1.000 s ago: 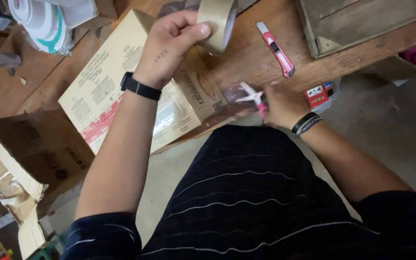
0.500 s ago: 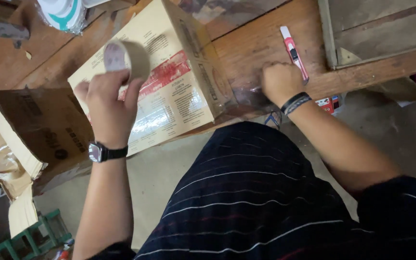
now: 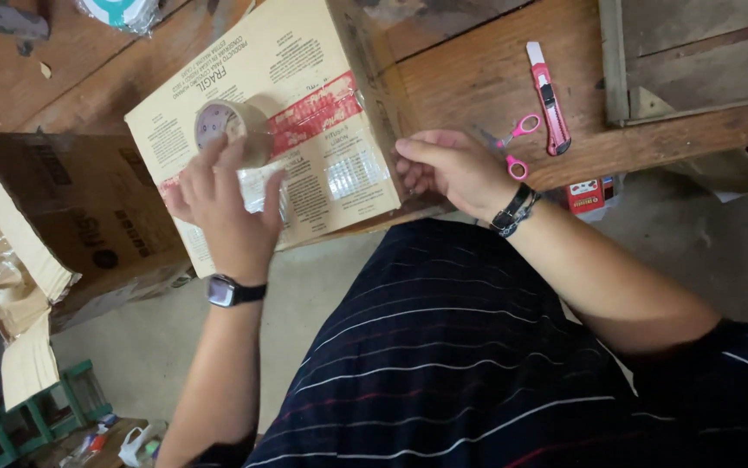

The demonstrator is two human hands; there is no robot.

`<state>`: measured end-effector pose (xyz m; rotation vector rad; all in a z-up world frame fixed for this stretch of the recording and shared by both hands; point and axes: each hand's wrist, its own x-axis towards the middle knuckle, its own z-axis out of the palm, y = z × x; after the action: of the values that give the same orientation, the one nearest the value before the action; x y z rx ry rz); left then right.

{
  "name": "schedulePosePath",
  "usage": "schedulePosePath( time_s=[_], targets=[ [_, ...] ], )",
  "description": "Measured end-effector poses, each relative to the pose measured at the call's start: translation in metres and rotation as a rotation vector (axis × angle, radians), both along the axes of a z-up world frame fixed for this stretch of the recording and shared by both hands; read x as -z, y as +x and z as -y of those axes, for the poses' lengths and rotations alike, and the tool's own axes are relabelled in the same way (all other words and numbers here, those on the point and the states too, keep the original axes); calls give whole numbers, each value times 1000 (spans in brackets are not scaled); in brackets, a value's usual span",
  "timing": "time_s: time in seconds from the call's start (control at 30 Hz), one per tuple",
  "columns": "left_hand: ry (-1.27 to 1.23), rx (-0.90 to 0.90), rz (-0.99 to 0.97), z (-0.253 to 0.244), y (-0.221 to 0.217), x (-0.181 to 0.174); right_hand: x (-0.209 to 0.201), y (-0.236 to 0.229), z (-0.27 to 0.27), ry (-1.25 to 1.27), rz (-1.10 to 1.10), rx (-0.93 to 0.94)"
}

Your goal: Sealing a cardboard box using packing tape and scissors on a wooden workbench.

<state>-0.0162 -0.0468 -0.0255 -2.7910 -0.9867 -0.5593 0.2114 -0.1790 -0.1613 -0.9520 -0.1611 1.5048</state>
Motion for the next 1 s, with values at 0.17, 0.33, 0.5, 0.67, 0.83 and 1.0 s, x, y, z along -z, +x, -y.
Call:
schedulePosePath(
  time_s=[0.17, 0.33, 0.5, 0.67, 0.83, 1.0],
  targets=[
    [-174, 142, 44, 36, 11, 24, -3, -3, -3, -39, 1, -21],
    [-343, 289, -30, 48, 30, 45, -4, -6, -4, -60, 64, -12],
    [-351, 301, -72, 50, 38, 52, 2, -9, -6, -34, 74, 21],
    [-336, 270, -158, 54, 42, 56, 1, -6, -3, 27, 152, 23],
    [-270, 251, -242, 55, 43, 58, -22, 2, 2, 57, 205, 14],
    [-258, 247, -256, 55, 43, 61, -13, -1, -2, 57, 176, 22]
  ],
)
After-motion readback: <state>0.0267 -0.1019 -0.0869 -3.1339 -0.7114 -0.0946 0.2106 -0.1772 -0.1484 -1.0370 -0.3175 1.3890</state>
